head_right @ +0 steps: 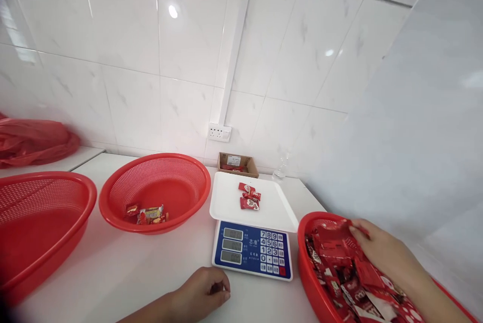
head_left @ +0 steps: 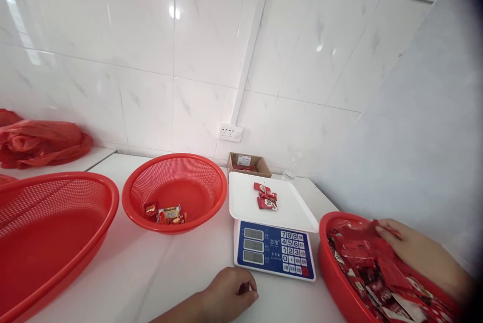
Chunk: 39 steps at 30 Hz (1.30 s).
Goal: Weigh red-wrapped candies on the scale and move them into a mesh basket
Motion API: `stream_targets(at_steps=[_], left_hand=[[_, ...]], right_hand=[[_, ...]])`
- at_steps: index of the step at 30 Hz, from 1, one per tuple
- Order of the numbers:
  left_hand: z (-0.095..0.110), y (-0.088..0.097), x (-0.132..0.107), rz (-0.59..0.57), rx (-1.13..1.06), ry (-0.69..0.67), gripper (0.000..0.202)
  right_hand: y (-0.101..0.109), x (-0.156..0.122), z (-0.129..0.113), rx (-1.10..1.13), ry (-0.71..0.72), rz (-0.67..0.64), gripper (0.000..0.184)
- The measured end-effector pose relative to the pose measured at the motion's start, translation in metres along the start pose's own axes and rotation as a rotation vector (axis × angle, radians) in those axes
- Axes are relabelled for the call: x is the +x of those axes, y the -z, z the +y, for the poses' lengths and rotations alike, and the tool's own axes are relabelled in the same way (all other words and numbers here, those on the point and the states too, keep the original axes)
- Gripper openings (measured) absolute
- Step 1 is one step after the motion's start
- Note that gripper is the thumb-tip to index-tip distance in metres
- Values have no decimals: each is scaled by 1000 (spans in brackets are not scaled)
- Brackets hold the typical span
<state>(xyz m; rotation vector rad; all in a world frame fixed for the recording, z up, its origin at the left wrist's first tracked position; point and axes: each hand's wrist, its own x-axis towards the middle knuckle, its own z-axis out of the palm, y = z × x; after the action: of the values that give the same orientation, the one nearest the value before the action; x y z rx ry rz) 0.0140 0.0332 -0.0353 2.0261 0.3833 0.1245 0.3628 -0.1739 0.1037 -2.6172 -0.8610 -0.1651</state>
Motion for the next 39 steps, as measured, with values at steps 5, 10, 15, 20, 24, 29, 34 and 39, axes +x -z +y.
stream_targets(at_steps=[5,10,15,20,24,29,34,39], left_hand=[[-2,-1,0,-1,-7,13,22],[-6,1,4,-25,-33,7,22],[-10,1,6,-33,-42,5,22],[-11,1,7,-41,-59,6,24],[-12,1,9,-58,-55,2,24],[-20,0,14,-85,-70,-20,25],[-29,-3,23,-122,-83,-25,24],[-33,-5,29,-155,-85,7,25]], right_hand=[[-18,15,-101,-35,71,-171,24],[-52,36,-141,-65,78,-213,19],[-59,40,-180,-47,92,-130,29],[-70,36,-219,83,169,-139,33],[-86,33,-239,190,195,-188,35],[-98,32,-255,160,263,-209,36],[-101,23,-262,4,390,-180,39],[-106,9,-259,-129,576,-259,33]])
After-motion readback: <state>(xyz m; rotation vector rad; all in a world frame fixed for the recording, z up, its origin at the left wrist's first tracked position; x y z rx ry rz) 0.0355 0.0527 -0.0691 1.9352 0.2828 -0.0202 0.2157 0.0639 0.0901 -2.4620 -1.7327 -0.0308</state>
